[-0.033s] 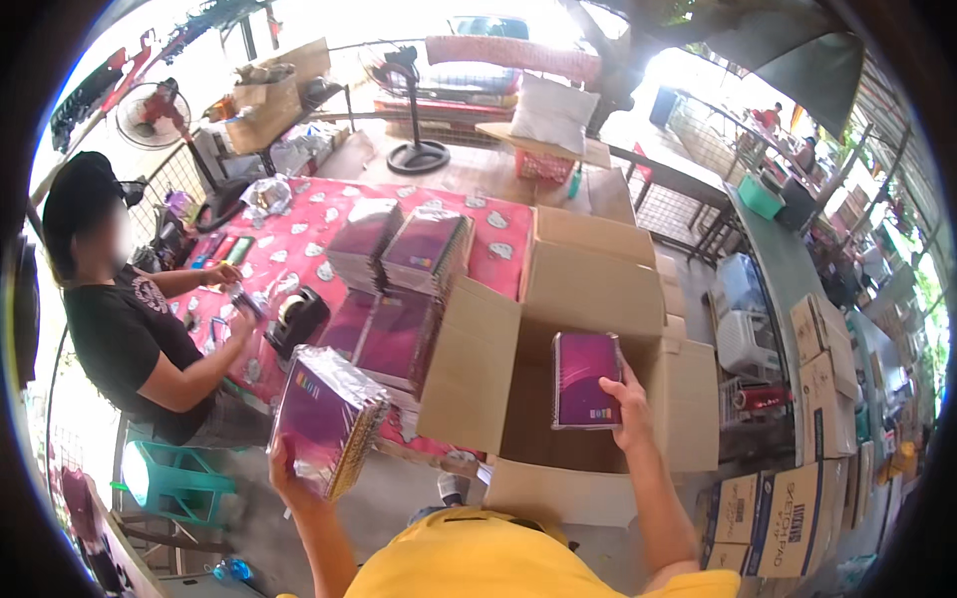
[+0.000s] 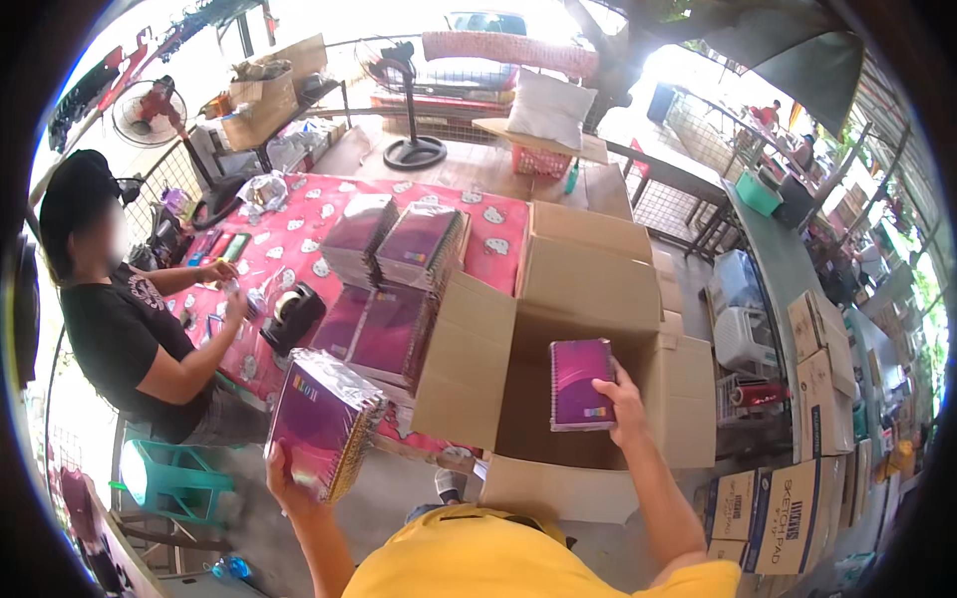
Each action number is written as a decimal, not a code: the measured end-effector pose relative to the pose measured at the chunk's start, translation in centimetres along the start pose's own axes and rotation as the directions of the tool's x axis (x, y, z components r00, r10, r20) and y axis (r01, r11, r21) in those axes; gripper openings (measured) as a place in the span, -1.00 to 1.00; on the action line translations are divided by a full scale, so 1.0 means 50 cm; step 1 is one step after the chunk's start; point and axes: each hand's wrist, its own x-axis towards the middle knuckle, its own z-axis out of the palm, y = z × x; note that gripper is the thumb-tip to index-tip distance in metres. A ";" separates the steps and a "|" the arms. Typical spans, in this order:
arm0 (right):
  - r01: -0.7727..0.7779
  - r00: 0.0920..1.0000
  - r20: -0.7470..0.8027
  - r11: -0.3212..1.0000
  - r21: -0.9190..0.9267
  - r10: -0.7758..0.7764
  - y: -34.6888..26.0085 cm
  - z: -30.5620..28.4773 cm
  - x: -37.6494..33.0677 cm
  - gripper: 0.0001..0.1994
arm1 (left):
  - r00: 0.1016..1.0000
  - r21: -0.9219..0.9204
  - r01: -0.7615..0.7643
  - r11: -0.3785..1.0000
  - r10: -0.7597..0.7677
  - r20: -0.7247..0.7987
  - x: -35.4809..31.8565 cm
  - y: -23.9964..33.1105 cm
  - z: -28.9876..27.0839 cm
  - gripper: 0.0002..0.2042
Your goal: The person packs purple notebooks into a cardboard box, writes on the side of the box with a pen, and organizes packing supplies like tape.
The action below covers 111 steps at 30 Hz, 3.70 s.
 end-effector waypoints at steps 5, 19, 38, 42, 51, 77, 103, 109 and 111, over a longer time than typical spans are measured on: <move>-0.364 0.930 -0.074 0.931 -0.027 0.361 0.255 -0.098 0.189 -0.59 | 0.999 -0.004 -0.032 0.999 0.032 -0.021 -0.063 -0.014 -0.016 -0.58; -0.225 0.755 0.656 0.936 0.270 -0.008 0.012 0.191 -0.065 -0.06 | 0.859 0.475 -0.342 0.811 0.065 0.508 -0.093 -0.258 0.153 -0.17; 0.244 0.954 0.293 -0.399 -0.884 -0.066 0.517 -0.255 0.291 -0.14 | 0.349 0.430 -0.902 -0.028 -0.633 0.691 -0.068 -0.393 0.042 -0.51; 0.290 0.922 0.365 -0.395 -0.872 -0.127 0.518 -0.226 0.307 -0.19 | 0.311 0.362 -0.929 -0.075 -0.689 0.655 -0.061 -0.395 0.021 -0.44; 0.357 0.914 0.199 0.469 -0.808 -0.354 0.081 0.012 0.310 -0.49 | 0.450 0.454 -0.887 0.085 -0.058 0.891 0.162 -0.152 0.240 -0.44; 0.025 0.998 0.050 0.999 -0.034 -0.023 -0.152 0.118 0.080 -0.52 | 0.957 0.245 -0.147 0.958 0.075 0.282 0.227 -0.033 0.085 -0.60; -0.221 0.966 0.072 0.935 -0.277 0.249 -0.021 0.107 0.005 -0.32 | 0.729 0.723 -0.644 0.250 -0.089 0.679 -0.040 -0.181 0.225 -0.02; -0.743 0.669 -0.153 0.659 -0.117 0.727 0.227 -0.216 0.139 -0.46 | 0.927 0.747 -0.371 0.552 0.266 0.264 0.031 -0.074 0.105 -0.27; -0.696 0.713 -0.221 0.634 -0.336 0.665 0.314 -0.254 0.164 -0.50 | 0.932 0.761 -0.329 0.560 0.322 0.166 0.031 -0.055 0.052 -0.35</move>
